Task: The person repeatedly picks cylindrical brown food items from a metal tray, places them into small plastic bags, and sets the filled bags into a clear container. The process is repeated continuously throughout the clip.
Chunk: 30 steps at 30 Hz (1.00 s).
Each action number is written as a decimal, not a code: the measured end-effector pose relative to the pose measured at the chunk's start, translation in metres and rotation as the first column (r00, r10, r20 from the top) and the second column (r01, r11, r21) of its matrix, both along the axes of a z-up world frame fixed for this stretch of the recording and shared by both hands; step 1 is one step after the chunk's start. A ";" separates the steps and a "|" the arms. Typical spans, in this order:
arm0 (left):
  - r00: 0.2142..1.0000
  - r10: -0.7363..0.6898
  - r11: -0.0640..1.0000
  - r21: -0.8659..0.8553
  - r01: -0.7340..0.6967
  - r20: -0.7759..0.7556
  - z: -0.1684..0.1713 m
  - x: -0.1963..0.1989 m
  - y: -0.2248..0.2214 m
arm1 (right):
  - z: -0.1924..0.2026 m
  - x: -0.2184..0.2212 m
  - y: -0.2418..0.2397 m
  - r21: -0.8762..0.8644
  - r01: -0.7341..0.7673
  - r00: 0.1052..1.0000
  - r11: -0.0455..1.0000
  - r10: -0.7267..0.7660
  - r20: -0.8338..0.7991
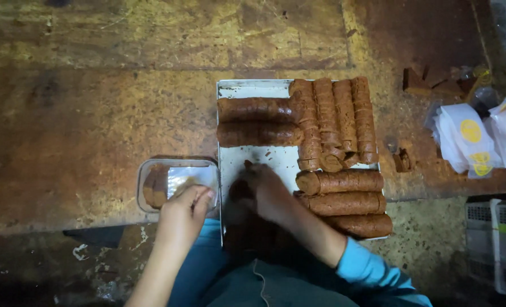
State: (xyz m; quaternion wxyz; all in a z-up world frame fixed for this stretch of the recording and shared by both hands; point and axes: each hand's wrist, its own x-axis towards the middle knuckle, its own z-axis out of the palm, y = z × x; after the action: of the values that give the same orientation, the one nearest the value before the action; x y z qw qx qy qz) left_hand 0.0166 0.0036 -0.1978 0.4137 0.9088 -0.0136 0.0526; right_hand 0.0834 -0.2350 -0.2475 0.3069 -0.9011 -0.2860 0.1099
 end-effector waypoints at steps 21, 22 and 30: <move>0.941 -0.289 0.952 -0.050 0.302 0.177 0.021 0.002 -0.042 | 0.096 -0.039 0.009 0.394 0.001 0.996 0.919 -0.037 0.084; 0.933 -0.317 0.948 0.094 0.305 0.168 0.018 0.001 -0.041 | 0.105 -0.040 0.010 0.403 0.068 0.997 0.913 -0.044 -0.067; 0.893 -0.384 0.922 0.041 0.386 0.237 -0.033 -0.006 -0.039 | 0.111 0.003 -0.030 0.227 0.156 0.981 0.961 -0.178 0.081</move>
State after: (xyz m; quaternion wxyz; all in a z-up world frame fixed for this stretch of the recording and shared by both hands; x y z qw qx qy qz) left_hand 0.0102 -0.0357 -0.2308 0.4144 0.8735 -0.2428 0.0794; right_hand 0.0859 -0.2648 -0.1369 0.3977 -0.8871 -0.2343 0.0057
